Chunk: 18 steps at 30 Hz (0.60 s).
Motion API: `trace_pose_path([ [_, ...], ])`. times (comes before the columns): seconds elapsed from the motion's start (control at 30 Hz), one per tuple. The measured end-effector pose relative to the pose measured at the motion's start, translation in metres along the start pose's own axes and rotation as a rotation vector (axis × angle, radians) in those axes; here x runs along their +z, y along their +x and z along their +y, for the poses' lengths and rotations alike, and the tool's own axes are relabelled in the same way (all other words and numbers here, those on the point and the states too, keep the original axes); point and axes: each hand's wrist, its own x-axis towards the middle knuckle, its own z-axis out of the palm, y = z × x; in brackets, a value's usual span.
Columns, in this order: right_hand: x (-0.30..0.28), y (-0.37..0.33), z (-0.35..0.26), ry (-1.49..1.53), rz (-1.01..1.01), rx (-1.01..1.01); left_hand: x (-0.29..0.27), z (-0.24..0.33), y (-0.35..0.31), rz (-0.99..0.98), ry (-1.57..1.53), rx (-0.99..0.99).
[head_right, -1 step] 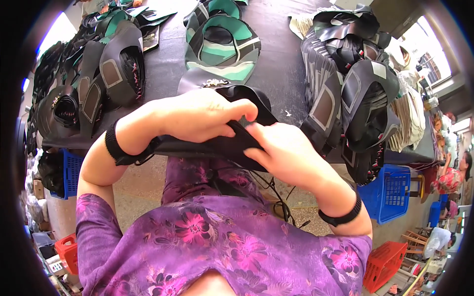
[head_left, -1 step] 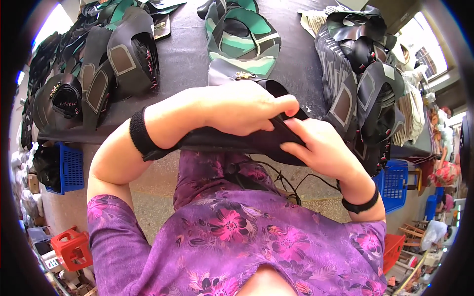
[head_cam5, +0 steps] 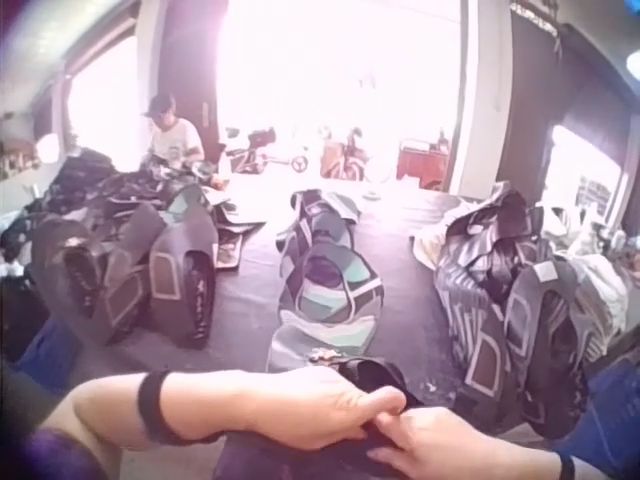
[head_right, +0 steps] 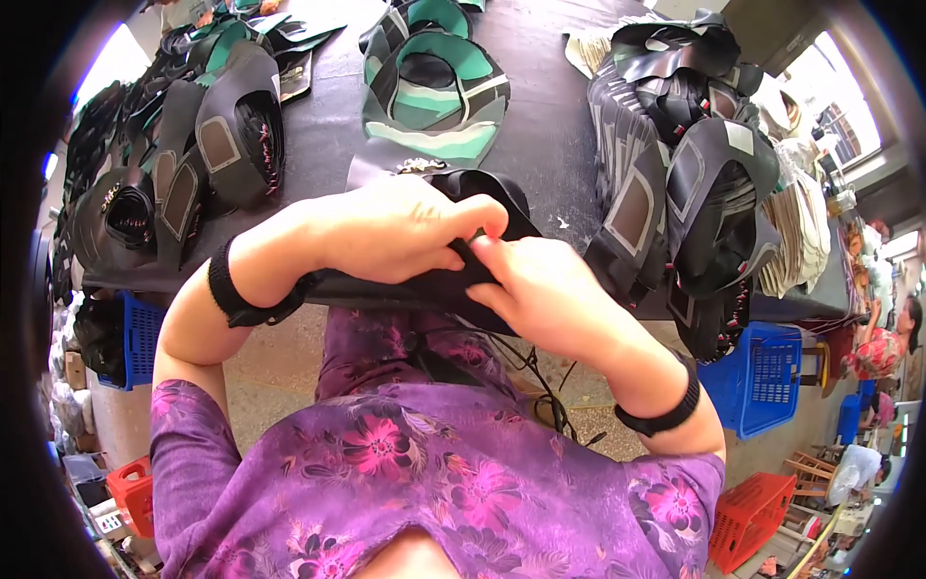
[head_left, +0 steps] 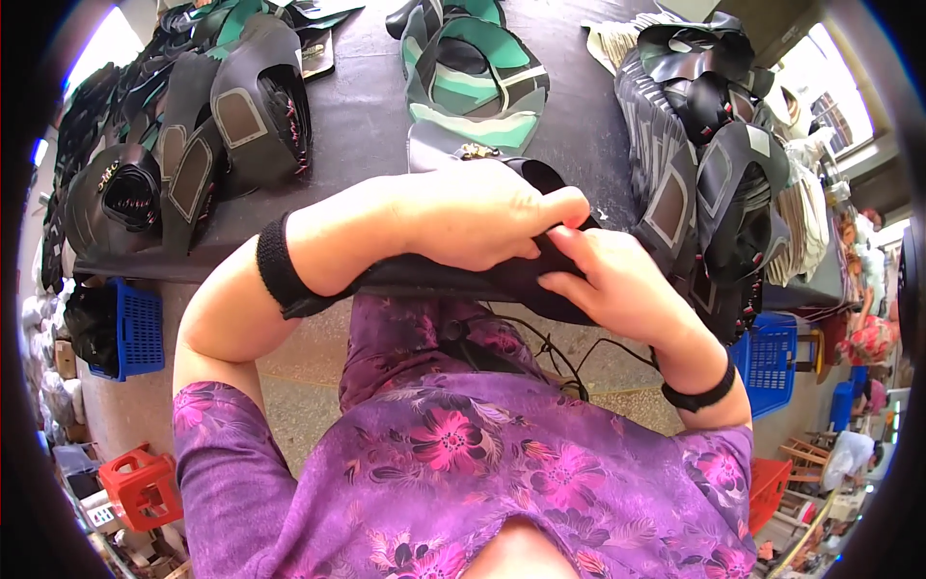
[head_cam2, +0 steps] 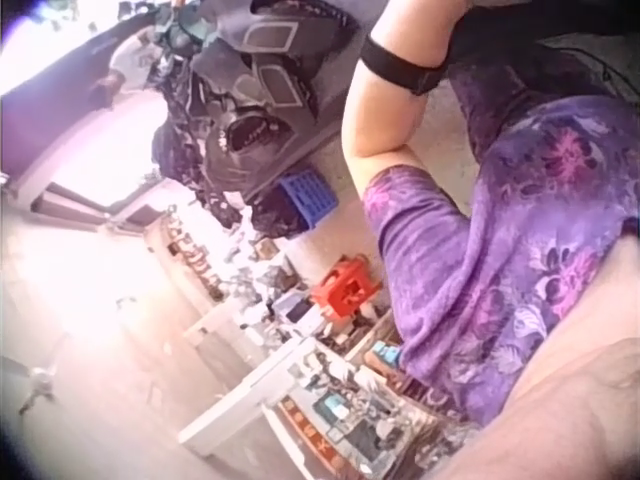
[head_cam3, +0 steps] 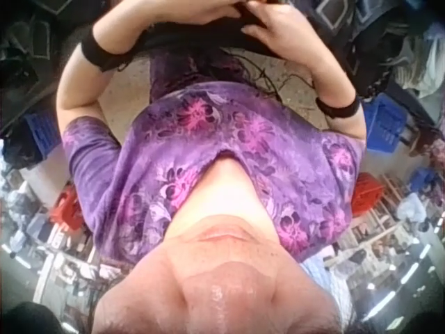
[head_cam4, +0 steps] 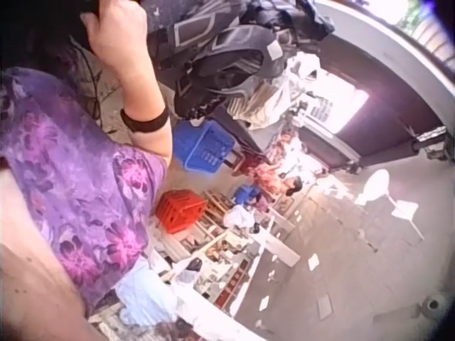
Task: The recorder is inspecting and organizing various black and green shoe upper components on a manufacturing table.
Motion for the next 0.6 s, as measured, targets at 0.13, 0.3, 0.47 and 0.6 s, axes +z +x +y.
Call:
trace_pose_path([
  [0.13, -0.004, 0.017, 0.005, 0.425, -0.237, 0.09, 0.004, -0.008, -0.018, 0.59, 0.291, 0.226],
  [0.3, 0.025, 0.002, 0.005, 0.956, -0.108, 0.221, 0.036, -0.029, -0.066, 1.201, -0.43, -0.213],
  [0.47, 0.038, 0.006, -0.004, 1.087, 0.004, 0.181, 0.091, -0.015, -0.064, 0.746, -1.765, -0.102],
  [0.6, 0.038, 0.006, -0.006, 1.167, 0.035, 0.213, 0.088, -0.016, -0.051, 0.691, -2.224, 0.161],
])
